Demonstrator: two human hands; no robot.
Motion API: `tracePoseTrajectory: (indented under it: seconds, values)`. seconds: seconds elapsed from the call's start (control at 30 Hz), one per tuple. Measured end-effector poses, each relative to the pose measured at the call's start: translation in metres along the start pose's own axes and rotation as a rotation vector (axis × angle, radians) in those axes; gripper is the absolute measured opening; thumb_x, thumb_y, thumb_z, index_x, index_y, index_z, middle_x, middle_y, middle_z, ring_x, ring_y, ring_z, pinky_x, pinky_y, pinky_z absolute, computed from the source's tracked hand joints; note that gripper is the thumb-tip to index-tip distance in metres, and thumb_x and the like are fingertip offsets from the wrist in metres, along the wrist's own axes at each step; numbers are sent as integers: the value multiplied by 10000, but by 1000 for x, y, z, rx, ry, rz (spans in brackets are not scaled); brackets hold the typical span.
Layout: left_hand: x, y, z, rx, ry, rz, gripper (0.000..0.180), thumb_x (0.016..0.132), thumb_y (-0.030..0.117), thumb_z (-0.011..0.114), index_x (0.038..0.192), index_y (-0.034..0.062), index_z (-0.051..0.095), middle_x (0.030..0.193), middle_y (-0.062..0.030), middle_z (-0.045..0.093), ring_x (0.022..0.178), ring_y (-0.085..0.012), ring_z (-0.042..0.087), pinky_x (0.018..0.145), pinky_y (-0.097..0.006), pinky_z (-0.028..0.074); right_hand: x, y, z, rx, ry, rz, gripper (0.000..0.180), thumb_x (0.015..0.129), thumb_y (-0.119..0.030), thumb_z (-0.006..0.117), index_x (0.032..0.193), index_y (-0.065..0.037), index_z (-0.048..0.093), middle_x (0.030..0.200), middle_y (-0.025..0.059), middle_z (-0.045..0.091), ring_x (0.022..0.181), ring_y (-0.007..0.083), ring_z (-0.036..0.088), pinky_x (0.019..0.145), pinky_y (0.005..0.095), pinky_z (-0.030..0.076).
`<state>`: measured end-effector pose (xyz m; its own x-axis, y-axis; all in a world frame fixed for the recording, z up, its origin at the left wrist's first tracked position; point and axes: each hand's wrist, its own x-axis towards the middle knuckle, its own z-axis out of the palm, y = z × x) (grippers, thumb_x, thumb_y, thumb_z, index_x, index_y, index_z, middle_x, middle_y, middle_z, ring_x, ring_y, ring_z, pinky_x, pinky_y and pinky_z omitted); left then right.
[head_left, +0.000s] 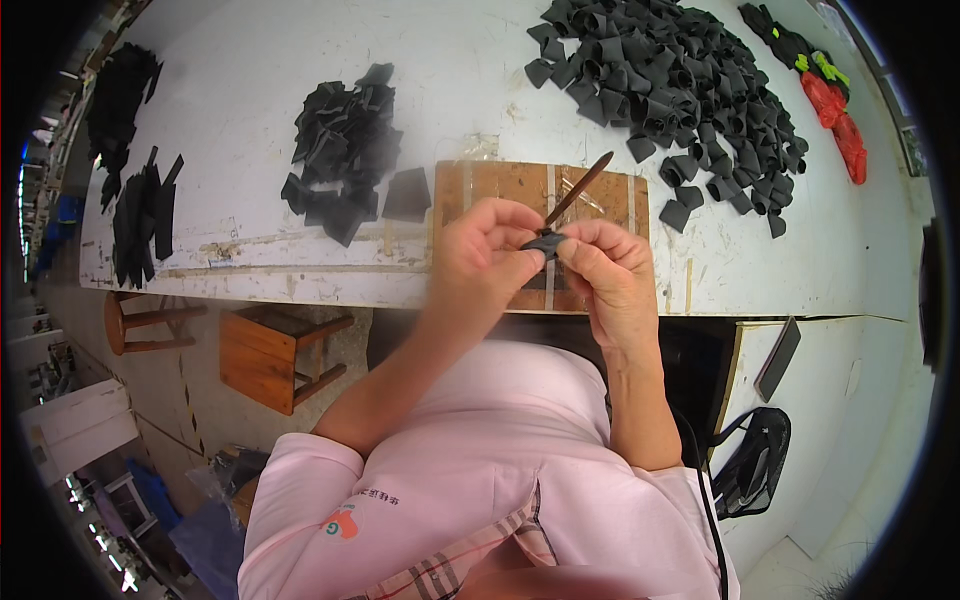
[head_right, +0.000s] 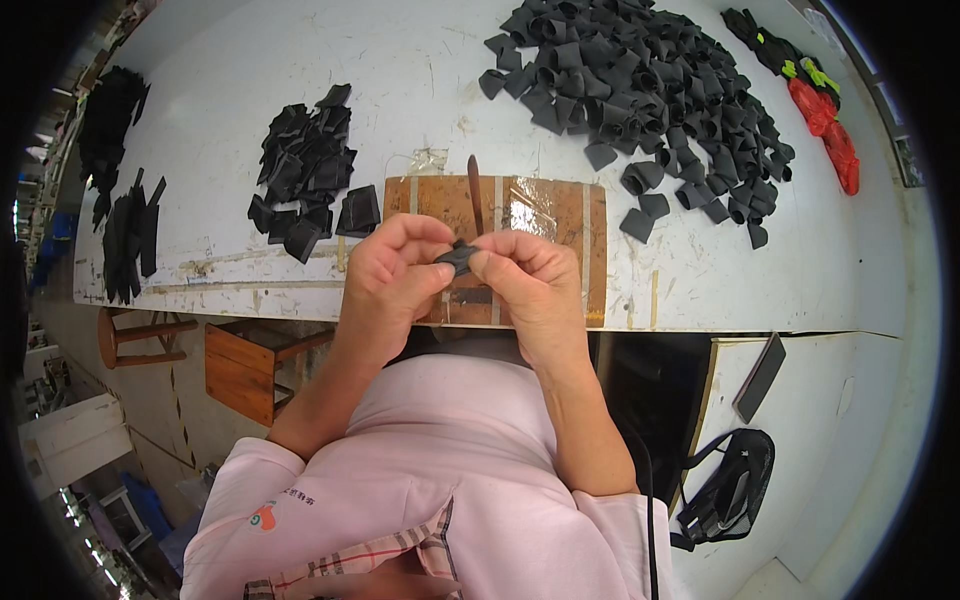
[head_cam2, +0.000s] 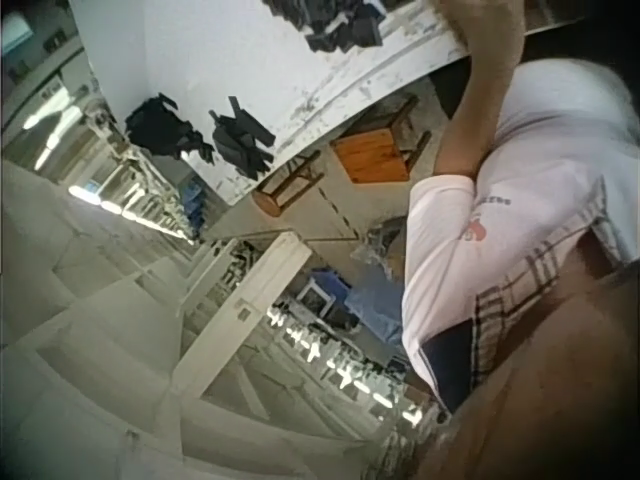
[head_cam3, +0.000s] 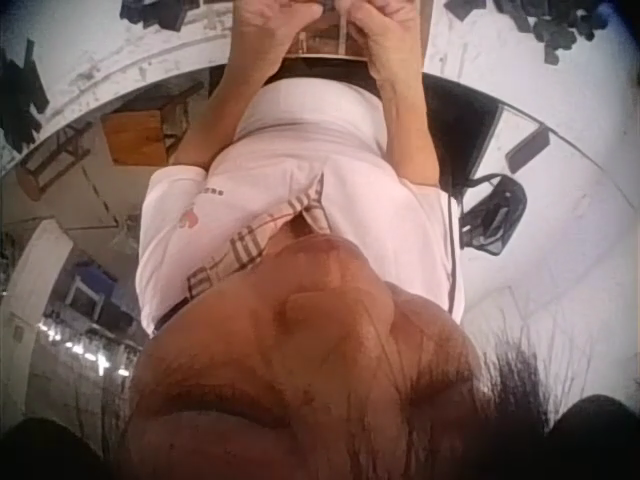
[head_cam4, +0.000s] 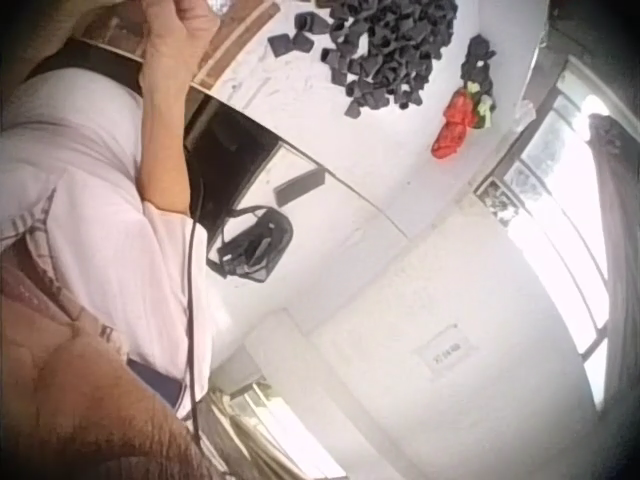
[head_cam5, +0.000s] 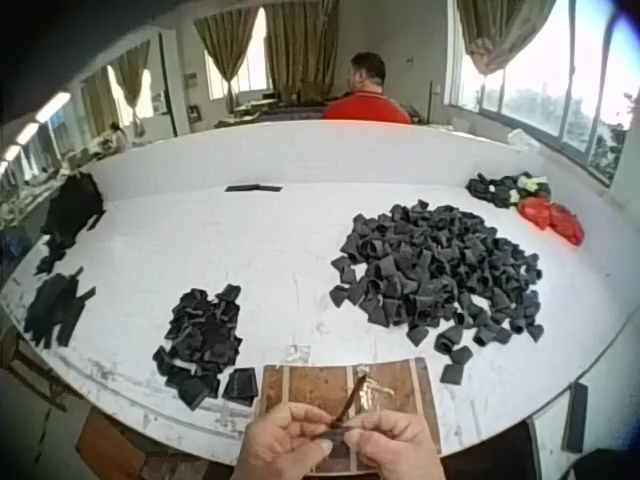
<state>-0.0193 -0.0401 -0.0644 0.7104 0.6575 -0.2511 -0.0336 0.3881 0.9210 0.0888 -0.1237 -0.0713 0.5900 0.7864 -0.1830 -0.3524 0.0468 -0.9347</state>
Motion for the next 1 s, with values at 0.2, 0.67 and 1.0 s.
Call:
tracePoseTrajectory:
  seconds: [0.2,0.67,1.0]
  values:
    - [19,-28,-11,701,406,792,98,748,-41,485,801,9,551,747,-57,593,497,-50,482,439,-177,383,-1,-12,-16,718,-399,114,177,788,-126,577,697,11,512,598,27,440,477,73,327,415,187,285]
    - [3,11,13,-104,-45,146,51,788,-4,567,835,-27,566,726,-64,583,428,-17,409,343,-146,294,2,-22,-7,261,-242,-58,243,837,-239,556,744,-23,494,657,5,432,536,56,361,430,174,295]
    - [3,18,15,-268,-129,-36,101,784,49,602,841,-16,549,687,-25,575,435,-1,395,354,-148,264,1,-27,-1,296,-204,-125,166,863,-178,521,782,-32,522,674,-19,458,520,30,322,448,168,251]
